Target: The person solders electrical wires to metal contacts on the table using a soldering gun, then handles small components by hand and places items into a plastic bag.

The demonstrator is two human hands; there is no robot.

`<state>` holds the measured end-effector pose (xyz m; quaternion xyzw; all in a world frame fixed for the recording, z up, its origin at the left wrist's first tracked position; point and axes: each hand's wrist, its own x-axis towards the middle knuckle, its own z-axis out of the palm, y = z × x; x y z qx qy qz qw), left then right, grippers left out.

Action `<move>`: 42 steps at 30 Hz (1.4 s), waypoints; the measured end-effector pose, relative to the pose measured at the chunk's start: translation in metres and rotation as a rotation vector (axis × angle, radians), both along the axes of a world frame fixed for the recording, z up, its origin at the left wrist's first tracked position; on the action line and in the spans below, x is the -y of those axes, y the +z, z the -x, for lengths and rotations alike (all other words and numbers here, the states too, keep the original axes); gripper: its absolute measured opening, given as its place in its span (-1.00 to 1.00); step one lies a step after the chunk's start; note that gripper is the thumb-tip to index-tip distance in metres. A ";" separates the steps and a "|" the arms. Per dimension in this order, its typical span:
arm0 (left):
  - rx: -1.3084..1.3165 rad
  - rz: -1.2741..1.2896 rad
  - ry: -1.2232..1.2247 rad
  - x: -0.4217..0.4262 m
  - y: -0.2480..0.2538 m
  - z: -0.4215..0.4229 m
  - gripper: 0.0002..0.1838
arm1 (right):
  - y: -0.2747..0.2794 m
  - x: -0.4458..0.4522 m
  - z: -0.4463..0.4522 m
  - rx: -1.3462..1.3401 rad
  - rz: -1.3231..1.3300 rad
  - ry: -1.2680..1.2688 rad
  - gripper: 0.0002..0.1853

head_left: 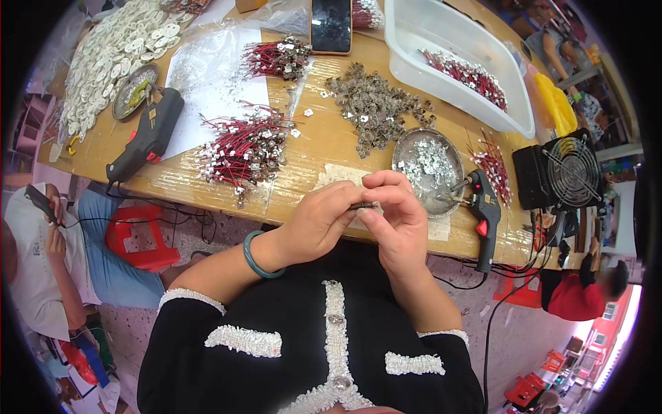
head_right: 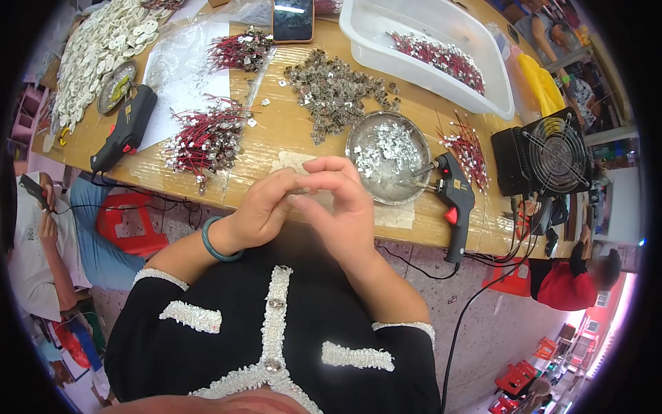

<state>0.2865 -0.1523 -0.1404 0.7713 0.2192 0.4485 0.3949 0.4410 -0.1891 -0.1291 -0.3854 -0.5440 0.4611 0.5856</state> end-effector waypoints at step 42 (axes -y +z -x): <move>0.322 0.679 -0.167 -0.006 0.002 0.007 -0.79 | 0.013 0.002 0.001 -0.029 0.270 -0.075 -0.84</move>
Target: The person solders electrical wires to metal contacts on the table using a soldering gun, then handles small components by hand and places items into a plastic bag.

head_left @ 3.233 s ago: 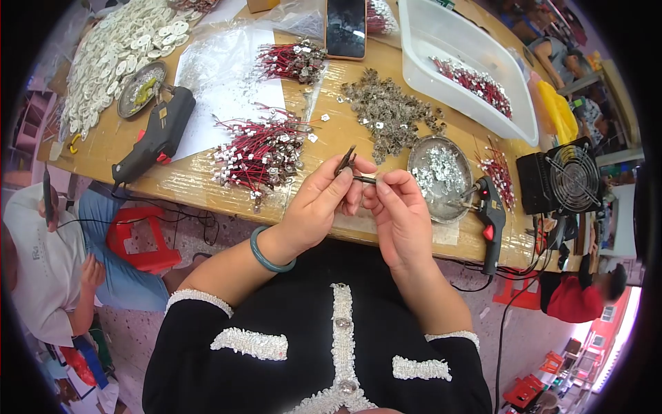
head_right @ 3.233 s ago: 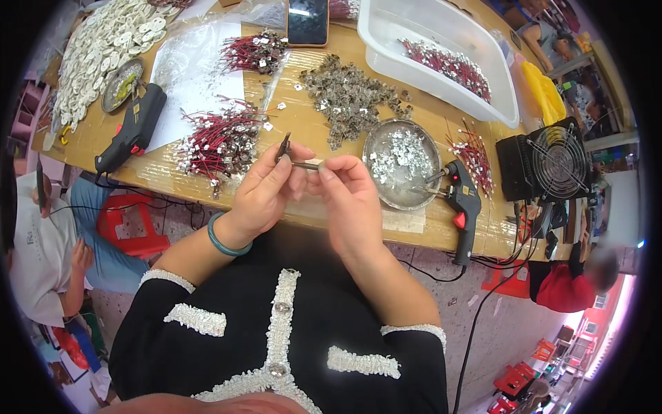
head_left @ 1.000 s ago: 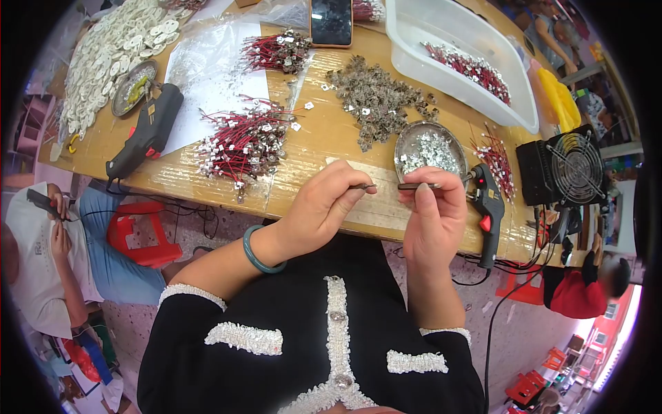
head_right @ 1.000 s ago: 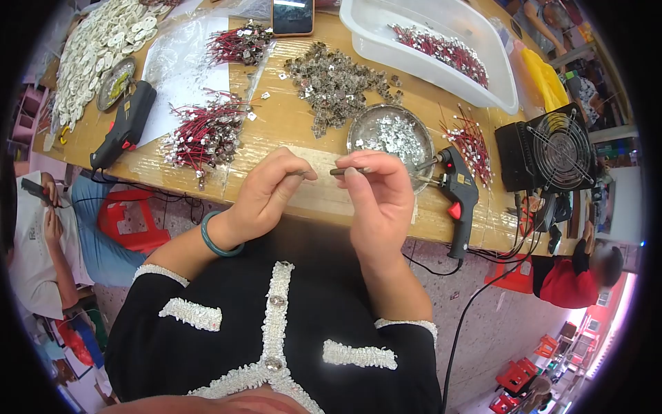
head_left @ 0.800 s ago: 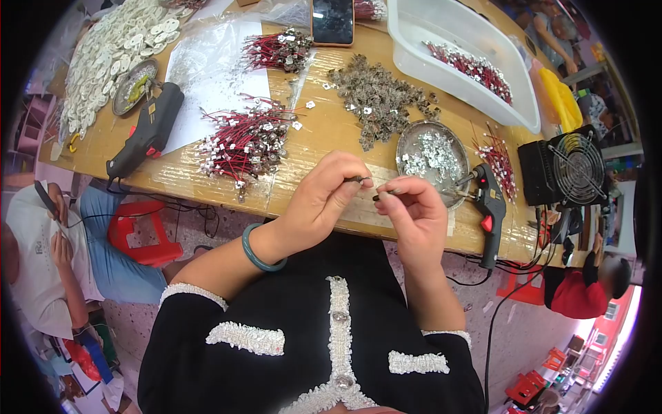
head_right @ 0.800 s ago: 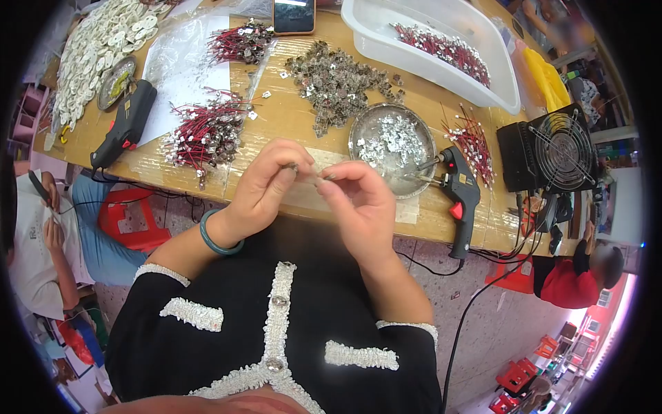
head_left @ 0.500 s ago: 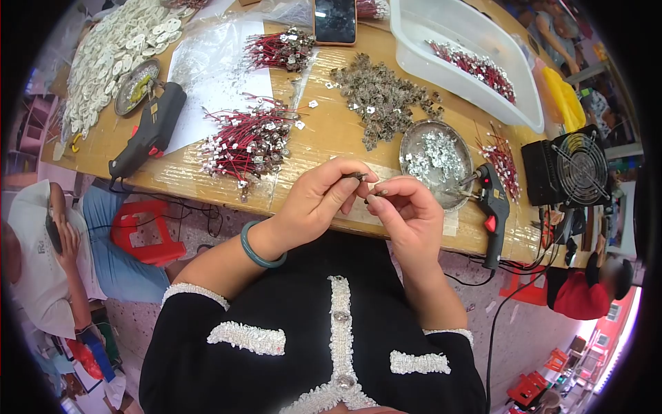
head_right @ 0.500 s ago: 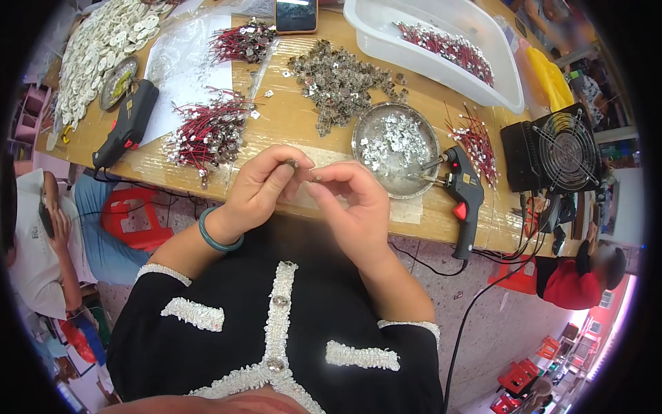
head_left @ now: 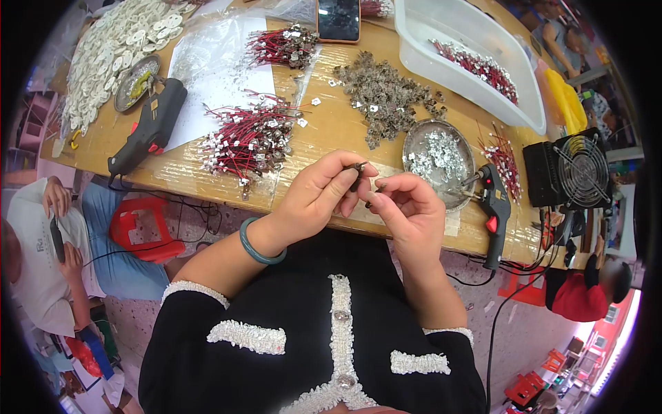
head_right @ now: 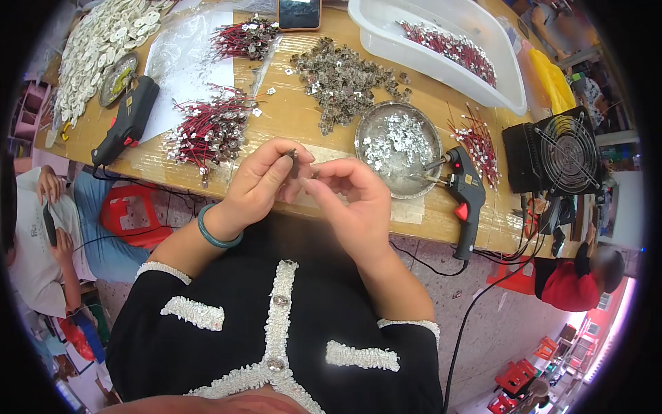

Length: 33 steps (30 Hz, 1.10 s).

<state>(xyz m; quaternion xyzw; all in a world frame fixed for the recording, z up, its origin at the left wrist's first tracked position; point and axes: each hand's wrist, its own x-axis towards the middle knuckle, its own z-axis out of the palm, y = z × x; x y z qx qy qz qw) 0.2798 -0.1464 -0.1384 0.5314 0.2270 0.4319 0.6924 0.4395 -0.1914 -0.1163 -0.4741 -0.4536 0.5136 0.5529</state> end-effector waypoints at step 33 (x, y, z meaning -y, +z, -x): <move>-0.003 0.008 0.038 -0.002 -0.006 -0.002 -0.78 | -0.009 -0.003 -0.005 -0.051 -0.060 0.022 -0.84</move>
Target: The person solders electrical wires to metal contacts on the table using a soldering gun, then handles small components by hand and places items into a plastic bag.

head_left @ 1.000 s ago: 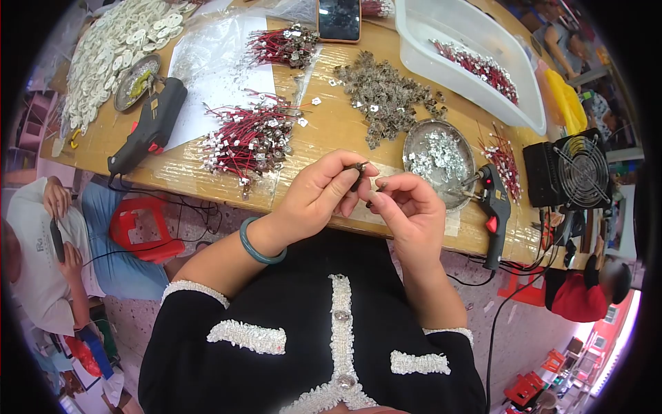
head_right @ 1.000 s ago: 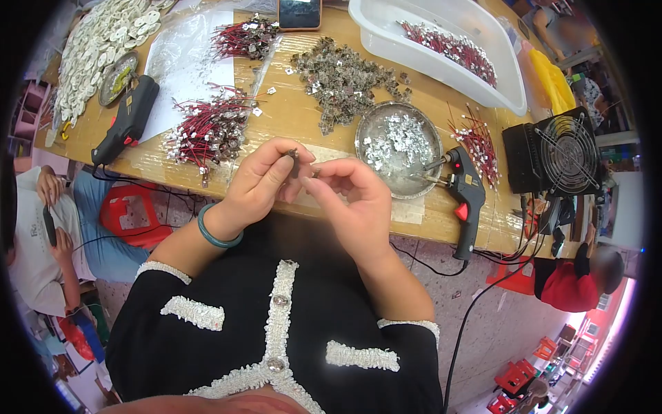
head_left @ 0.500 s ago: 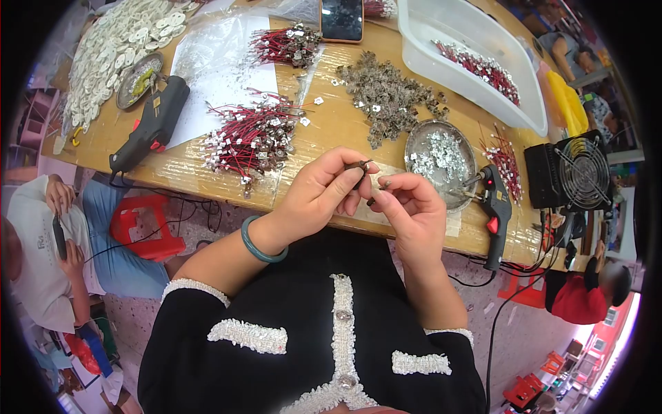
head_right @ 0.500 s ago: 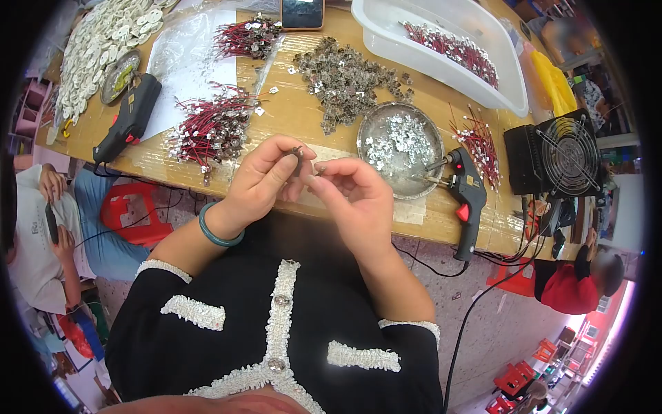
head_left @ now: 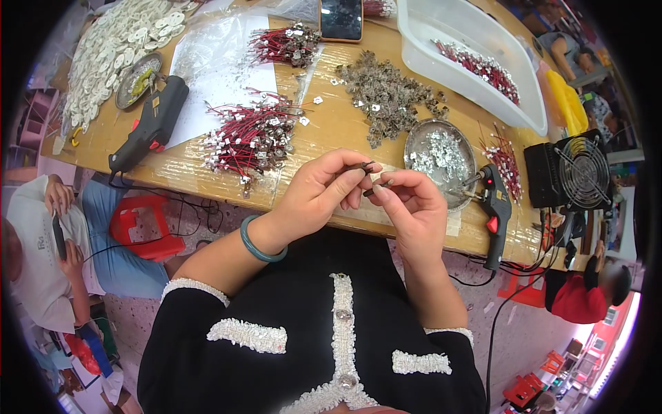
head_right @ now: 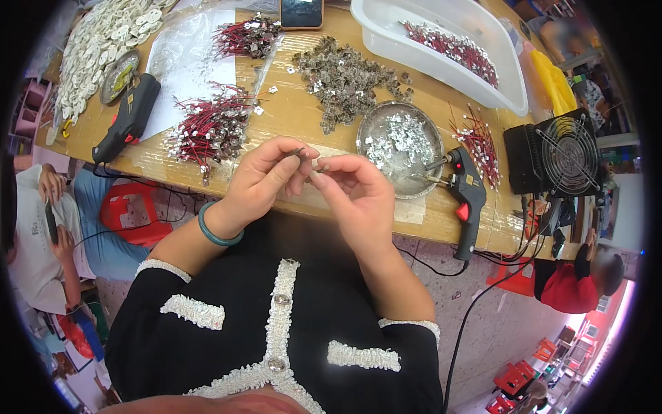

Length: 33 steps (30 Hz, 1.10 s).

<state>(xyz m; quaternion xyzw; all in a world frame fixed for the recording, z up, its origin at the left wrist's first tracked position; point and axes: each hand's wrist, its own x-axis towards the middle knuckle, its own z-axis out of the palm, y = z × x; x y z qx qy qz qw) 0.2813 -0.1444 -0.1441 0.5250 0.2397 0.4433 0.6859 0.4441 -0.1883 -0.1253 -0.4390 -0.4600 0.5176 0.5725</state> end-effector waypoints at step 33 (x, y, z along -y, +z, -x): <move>0.020 0.104 -0.036 0.000 0.002 0.002 -0.79 | -0.002 -0.003 0.006 0.038 -0.069 0.010 -0.84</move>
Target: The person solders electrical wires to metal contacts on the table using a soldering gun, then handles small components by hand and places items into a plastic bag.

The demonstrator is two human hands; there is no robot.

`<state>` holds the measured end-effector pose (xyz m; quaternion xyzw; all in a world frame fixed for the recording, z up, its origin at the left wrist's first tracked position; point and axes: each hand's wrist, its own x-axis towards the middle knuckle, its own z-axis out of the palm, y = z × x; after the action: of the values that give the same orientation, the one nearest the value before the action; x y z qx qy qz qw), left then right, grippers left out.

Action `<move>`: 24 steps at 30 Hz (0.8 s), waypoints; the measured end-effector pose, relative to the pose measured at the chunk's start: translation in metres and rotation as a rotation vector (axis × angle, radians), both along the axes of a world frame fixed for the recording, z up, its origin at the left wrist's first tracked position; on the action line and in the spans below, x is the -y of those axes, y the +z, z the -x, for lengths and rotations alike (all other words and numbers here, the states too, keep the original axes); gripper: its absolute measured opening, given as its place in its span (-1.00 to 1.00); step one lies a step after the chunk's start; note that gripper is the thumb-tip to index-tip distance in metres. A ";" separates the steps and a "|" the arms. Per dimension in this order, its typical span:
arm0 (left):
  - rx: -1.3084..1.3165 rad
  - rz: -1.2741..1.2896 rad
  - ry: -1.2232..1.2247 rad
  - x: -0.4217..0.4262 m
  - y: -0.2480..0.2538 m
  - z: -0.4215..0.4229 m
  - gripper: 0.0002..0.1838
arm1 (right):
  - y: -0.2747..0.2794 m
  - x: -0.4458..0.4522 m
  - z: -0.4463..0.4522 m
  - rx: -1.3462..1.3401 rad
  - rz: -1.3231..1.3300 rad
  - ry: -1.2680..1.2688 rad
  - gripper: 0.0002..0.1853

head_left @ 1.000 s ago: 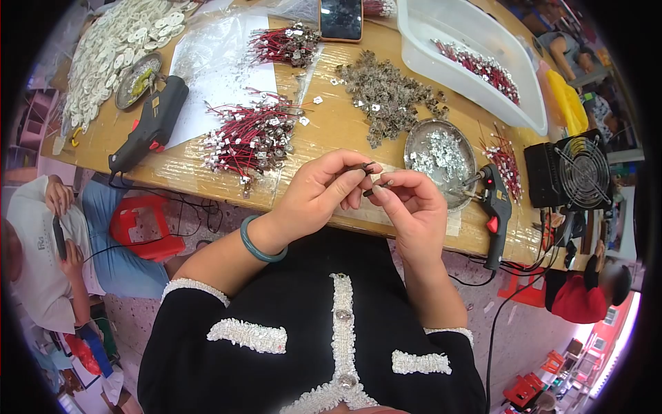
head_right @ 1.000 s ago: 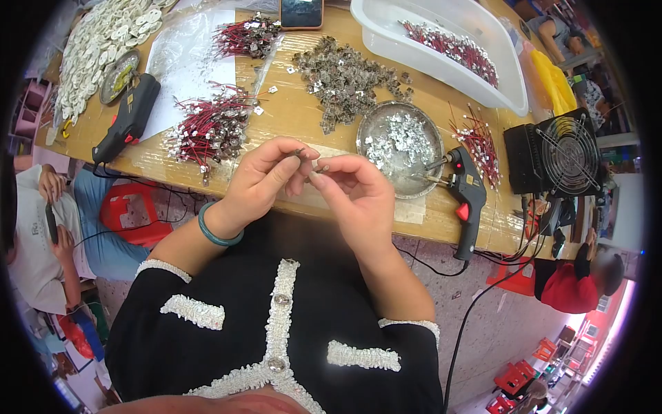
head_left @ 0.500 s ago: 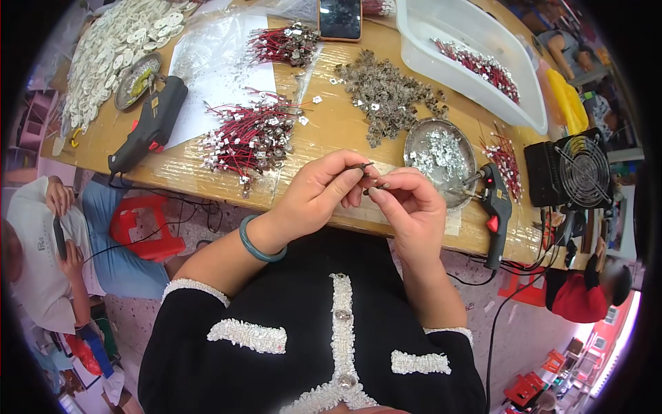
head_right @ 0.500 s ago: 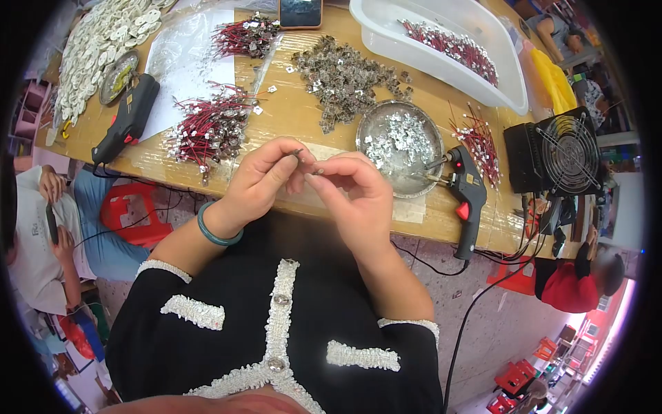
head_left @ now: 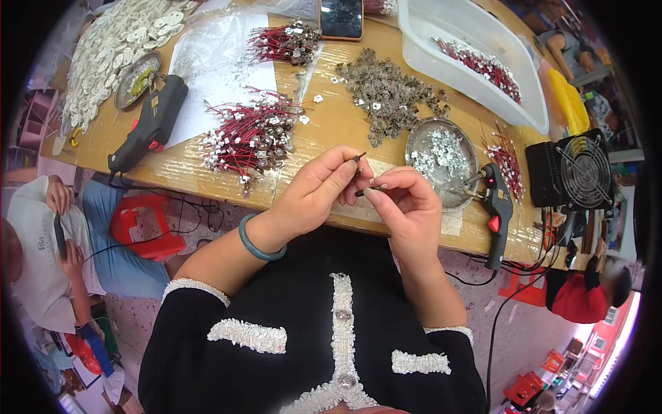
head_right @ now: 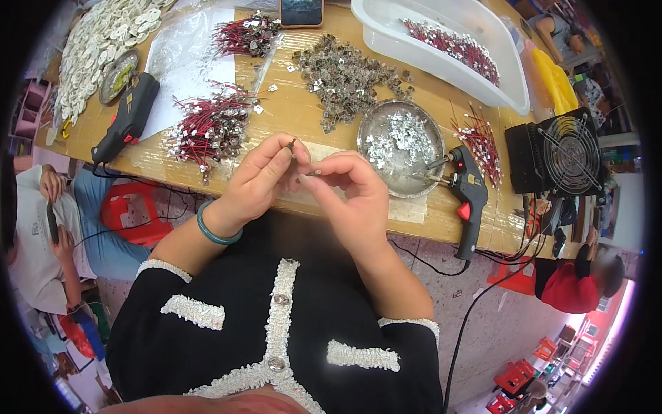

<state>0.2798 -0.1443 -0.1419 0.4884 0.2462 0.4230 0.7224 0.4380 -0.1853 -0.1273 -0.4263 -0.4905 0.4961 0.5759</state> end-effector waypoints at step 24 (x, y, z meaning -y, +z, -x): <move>0.222 0.102 -0.069 -0.002 -0.009 0.002 -0.78 | 0.001 -0.006 0.014 0.042 -0.069 0.018 -0.84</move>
<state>0.2774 -0.1425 -0.1511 0.4095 0.1690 0.4361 0.7833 0.4243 -0.1792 -0.1263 -0.4124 -0.5230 0.4749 0.5752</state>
